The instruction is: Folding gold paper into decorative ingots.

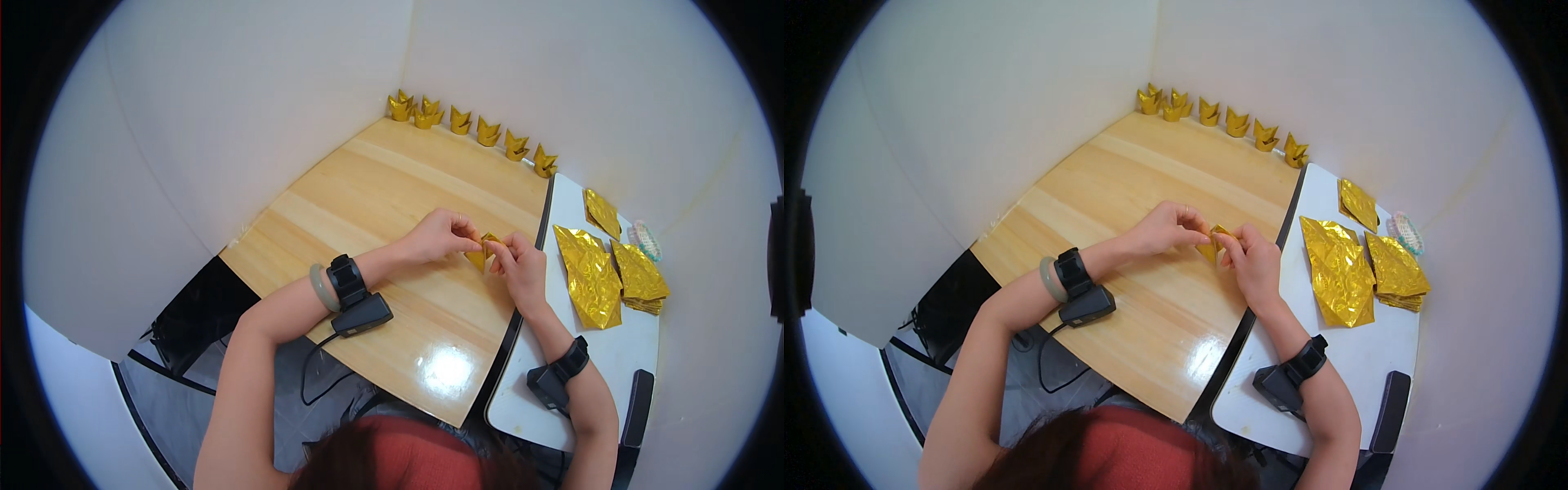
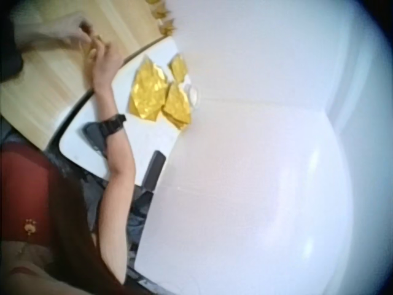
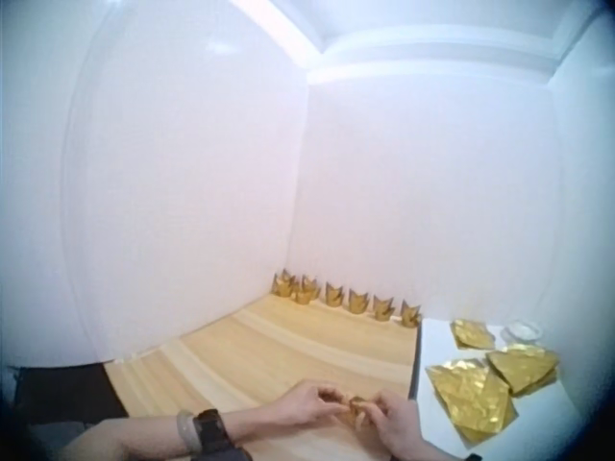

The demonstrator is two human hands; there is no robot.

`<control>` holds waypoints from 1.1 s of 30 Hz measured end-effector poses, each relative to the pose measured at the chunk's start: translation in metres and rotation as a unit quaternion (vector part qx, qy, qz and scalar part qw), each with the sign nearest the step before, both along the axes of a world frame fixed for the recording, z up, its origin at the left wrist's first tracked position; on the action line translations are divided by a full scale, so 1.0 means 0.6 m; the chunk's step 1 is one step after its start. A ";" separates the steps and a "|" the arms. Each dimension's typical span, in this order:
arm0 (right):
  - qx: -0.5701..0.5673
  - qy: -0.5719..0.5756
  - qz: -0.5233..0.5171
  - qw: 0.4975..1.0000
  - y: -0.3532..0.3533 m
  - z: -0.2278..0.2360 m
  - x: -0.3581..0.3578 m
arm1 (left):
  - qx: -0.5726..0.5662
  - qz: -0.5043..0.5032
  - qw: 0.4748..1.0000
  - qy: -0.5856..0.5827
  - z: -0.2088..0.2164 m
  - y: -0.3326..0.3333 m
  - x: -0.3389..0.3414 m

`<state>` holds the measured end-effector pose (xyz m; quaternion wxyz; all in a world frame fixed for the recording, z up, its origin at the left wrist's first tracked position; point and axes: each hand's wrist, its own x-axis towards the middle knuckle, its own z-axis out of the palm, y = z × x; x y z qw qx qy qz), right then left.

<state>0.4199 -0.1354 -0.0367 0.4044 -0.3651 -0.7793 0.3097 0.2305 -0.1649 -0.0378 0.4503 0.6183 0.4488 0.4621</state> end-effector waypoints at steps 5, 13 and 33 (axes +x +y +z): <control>-0.017 0.004 0.014 1.000 0.004 -0.002 0.003 | 0.002 0.015 1.000 -0.004 0.002 0.000 0.007; -0.381 0.251 0.127 0.880 0.034 -0.029 0.006 | -0.079 0.028 0.991 -0.105 0.000 0.009 0.002; -0.408 0.313 0.287 0.808 0.013 0.003 0.006 | -0.138 -0.088 0.936 -0.311 0.000 0.000 -0.011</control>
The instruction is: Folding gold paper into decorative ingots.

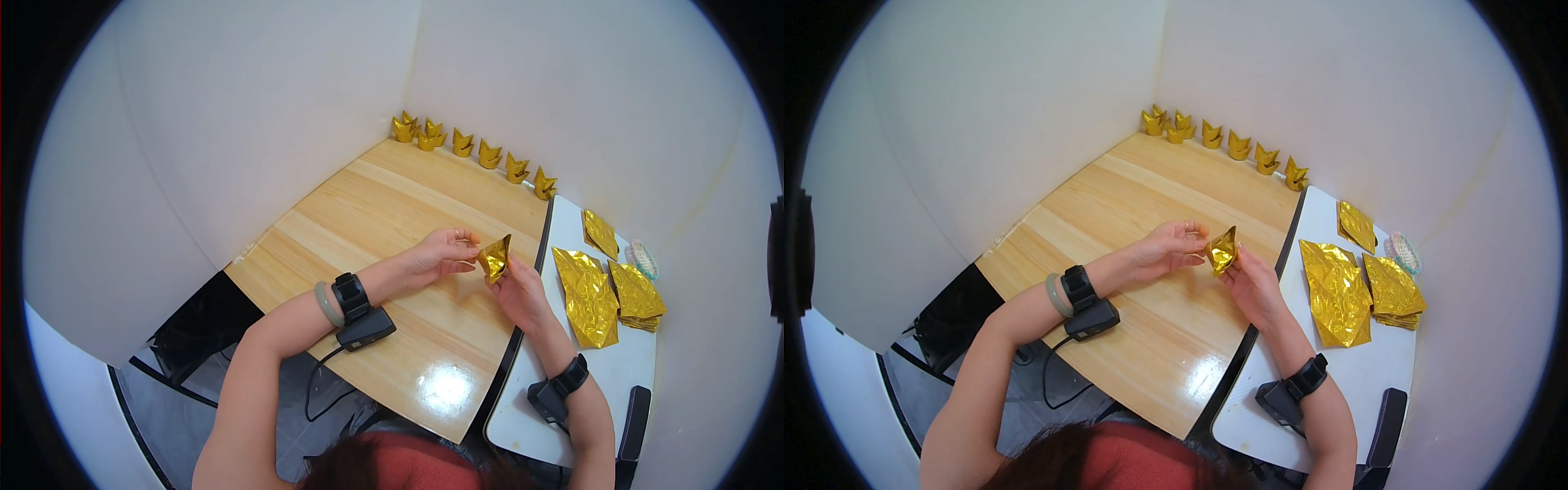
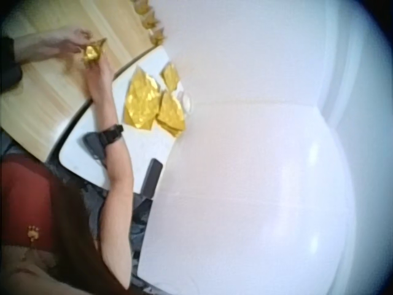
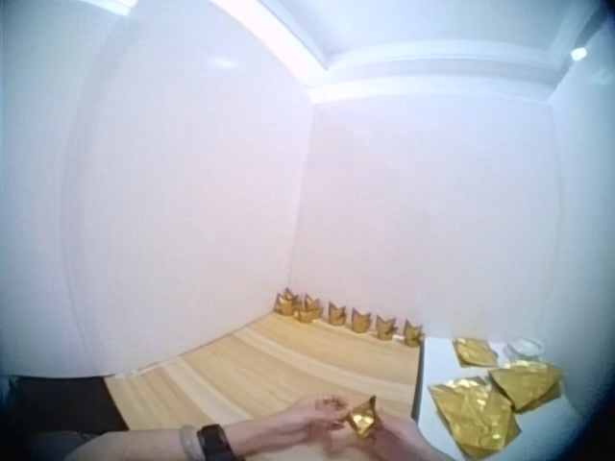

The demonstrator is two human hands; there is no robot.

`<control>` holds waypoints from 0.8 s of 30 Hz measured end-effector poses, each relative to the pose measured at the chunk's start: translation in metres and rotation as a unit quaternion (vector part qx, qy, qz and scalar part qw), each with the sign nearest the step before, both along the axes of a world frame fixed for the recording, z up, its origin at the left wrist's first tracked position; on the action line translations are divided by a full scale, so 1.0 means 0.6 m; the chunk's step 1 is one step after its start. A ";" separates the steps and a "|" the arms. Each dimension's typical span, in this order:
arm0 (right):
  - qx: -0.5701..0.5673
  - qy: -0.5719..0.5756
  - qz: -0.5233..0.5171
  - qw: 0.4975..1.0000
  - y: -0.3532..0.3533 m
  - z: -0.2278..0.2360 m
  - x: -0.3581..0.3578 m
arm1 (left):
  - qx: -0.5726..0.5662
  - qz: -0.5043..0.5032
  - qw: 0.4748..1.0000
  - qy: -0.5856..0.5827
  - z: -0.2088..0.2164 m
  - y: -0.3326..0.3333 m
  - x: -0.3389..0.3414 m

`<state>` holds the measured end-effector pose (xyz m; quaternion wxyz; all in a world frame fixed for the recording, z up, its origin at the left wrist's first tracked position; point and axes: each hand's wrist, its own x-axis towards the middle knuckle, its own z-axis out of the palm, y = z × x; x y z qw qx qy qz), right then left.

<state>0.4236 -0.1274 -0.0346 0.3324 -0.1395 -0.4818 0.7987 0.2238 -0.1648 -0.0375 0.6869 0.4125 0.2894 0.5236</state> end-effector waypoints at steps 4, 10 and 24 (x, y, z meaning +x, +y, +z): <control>-0.007 -0.008 -0.007 1.000 0.011 -0.011 0.008 | 0.019 0.009 0.996 0.086 0.002 0.001 0.005; -0.040 -0.024 0.000 0.999 0.022 -0.015 0.019 | 0.498 0.251 0.668 0.492 0.040 -0.028 0.015; 0.644 -0.290 -0.141 0.694 -0.008 0.056 0.021 | 0.477 0.058 0.630 0.610 0.039 -0.035 -0.012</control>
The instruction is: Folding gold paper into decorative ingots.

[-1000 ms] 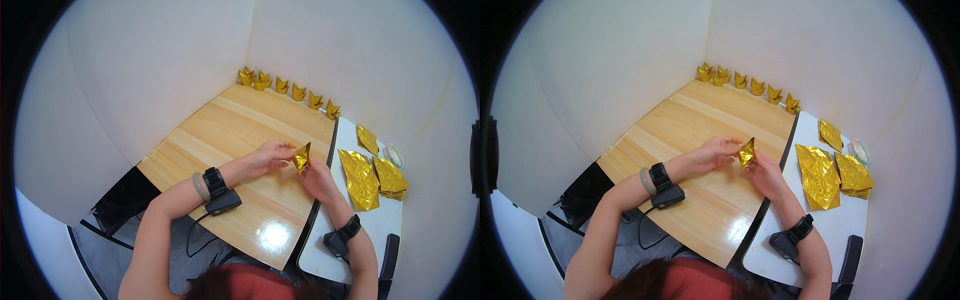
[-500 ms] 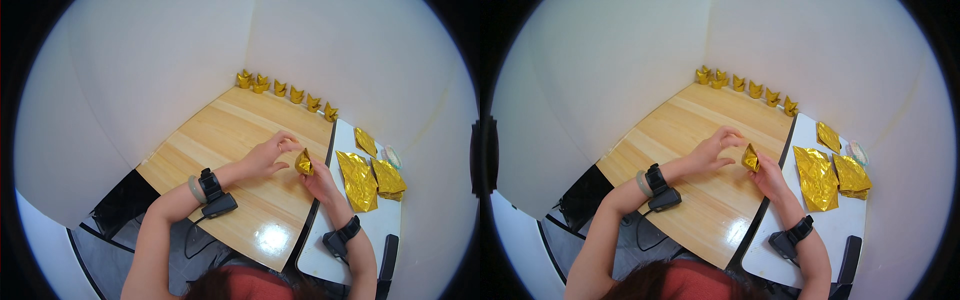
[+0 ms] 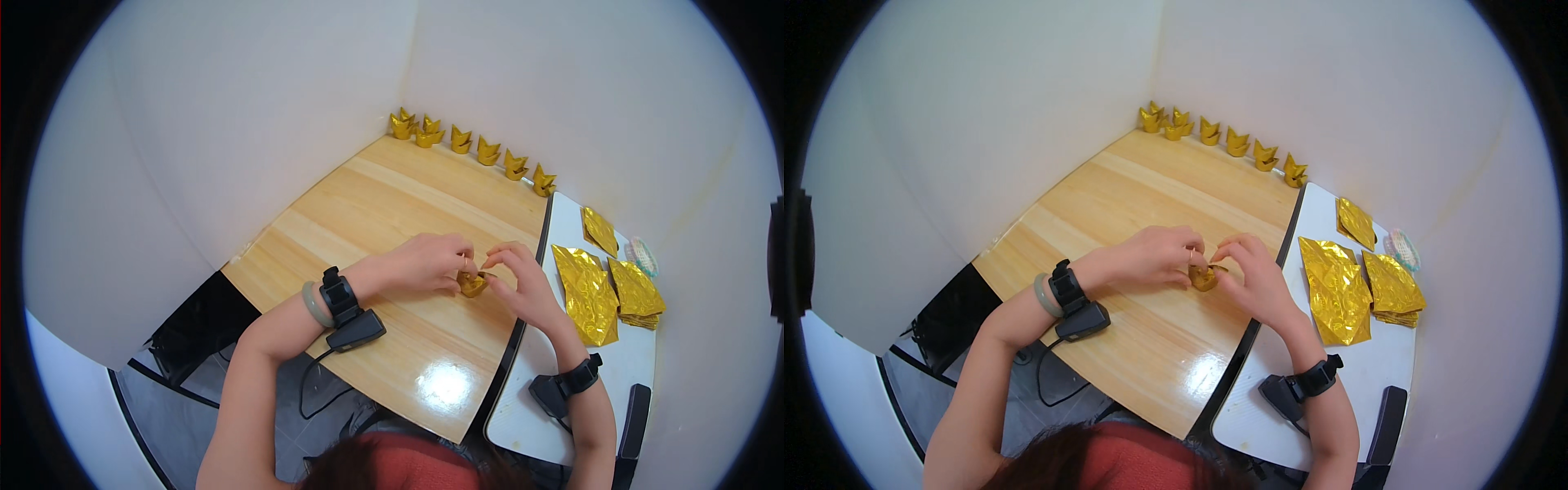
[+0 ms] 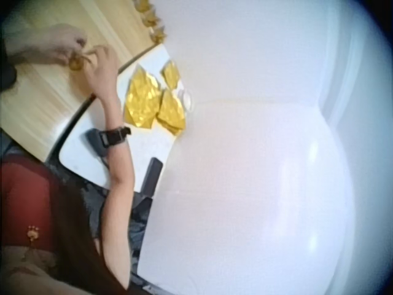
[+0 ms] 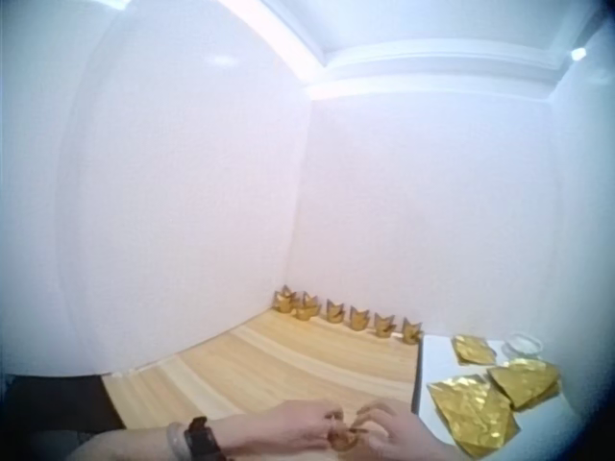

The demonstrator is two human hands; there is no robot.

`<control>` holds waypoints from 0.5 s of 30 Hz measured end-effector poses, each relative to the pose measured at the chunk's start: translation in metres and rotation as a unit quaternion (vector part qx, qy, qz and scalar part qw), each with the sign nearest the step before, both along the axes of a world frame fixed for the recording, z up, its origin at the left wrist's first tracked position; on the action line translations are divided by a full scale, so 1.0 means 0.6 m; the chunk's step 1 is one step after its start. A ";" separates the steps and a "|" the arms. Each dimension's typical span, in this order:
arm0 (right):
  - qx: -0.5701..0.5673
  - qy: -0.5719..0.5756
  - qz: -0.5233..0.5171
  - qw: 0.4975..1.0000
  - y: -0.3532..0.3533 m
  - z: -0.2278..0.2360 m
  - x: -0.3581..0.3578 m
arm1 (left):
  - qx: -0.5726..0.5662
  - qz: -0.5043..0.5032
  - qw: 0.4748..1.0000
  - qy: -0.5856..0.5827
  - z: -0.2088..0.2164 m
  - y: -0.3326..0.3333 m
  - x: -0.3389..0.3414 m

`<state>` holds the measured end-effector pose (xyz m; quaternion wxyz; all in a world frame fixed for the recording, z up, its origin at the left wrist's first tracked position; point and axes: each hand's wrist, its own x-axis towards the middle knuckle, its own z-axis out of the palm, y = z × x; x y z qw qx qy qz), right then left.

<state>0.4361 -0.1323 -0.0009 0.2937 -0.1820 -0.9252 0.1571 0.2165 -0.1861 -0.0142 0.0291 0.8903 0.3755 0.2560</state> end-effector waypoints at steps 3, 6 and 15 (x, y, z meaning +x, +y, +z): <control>0.036 -0.063 0.008 0.997 -0.008 0.019 0.001 | -0.014 0.022 1.000 -0.015 0.011 -0.002 -0.002; 0.071 -0.064 -0.002 0.995 -0.011 0.022 0.002 | 0.012 0.010 1.000 0.007 0.015 -0.002 -0.005; 0.122 -0.098 -0.019 0.988 -0.008 0.012 0.004 | 0.045 -0.001 0.999 -0.010 0.009 0.003 -0.005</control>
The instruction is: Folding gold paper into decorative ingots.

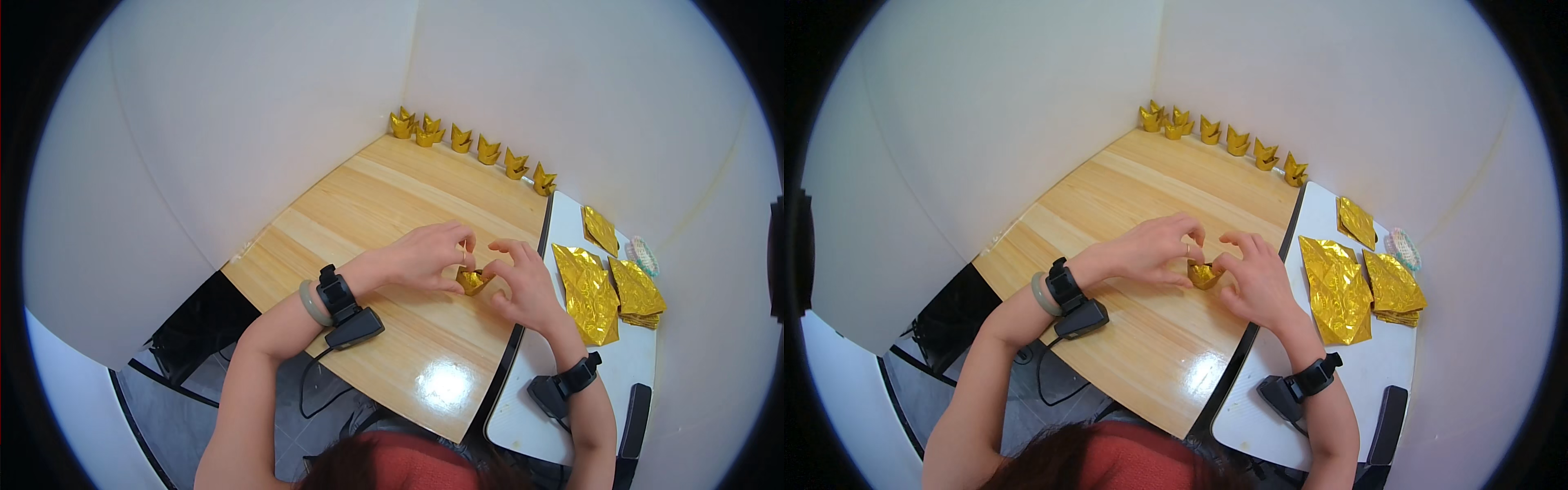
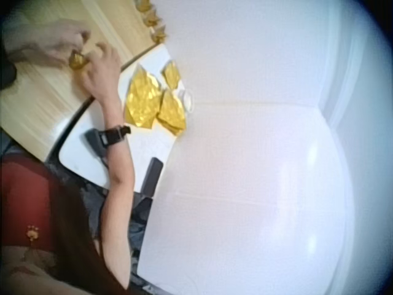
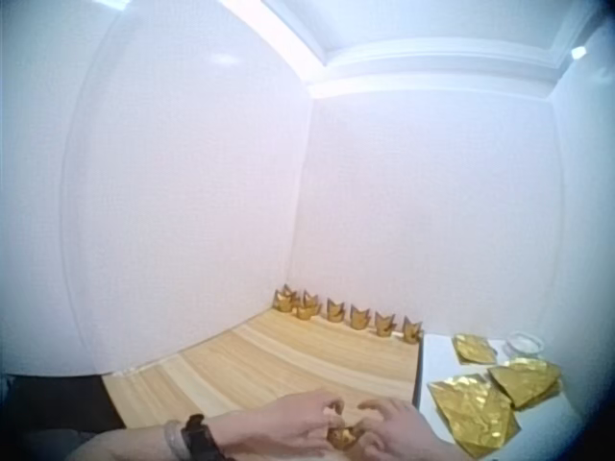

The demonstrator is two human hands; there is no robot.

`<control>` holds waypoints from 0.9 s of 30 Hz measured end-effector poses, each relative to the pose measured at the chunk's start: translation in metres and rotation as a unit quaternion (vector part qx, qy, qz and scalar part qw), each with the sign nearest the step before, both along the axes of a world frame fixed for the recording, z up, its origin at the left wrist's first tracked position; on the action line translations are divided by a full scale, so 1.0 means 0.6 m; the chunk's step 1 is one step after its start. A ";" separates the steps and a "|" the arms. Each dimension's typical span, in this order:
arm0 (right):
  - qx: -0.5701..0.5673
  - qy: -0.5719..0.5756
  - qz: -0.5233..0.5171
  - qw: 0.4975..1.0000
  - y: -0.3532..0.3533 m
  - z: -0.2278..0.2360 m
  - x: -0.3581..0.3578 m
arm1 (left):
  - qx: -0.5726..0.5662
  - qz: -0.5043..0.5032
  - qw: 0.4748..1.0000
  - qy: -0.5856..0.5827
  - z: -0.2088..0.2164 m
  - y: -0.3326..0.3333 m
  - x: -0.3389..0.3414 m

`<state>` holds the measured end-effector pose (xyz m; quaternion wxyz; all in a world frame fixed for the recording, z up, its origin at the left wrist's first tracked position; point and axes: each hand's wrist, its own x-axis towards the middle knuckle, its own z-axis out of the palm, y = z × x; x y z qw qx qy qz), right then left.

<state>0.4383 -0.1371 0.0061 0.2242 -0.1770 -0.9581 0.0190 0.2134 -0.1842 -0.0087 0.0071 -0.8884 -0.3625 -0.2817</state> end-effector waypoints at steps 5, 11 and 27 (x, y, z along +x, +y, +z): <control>-0.049 0.020 -0.002 0.999 0.004 -0.008 0.000 | 0.012 0.000 1.000 0.029 -0.002 0.003 -0.002; -0.146 0.217 -0.067 0.963 0.032 -0.021 0.012 | 0.028 0.115 0.992 -0.033 0.017 0.026 -0.039; -0.304 0.137 -0.104 0.937 0.037 -0.074 0.011 | 0.003 0.360 0.933 -0.018 0.109 0.375 -0.327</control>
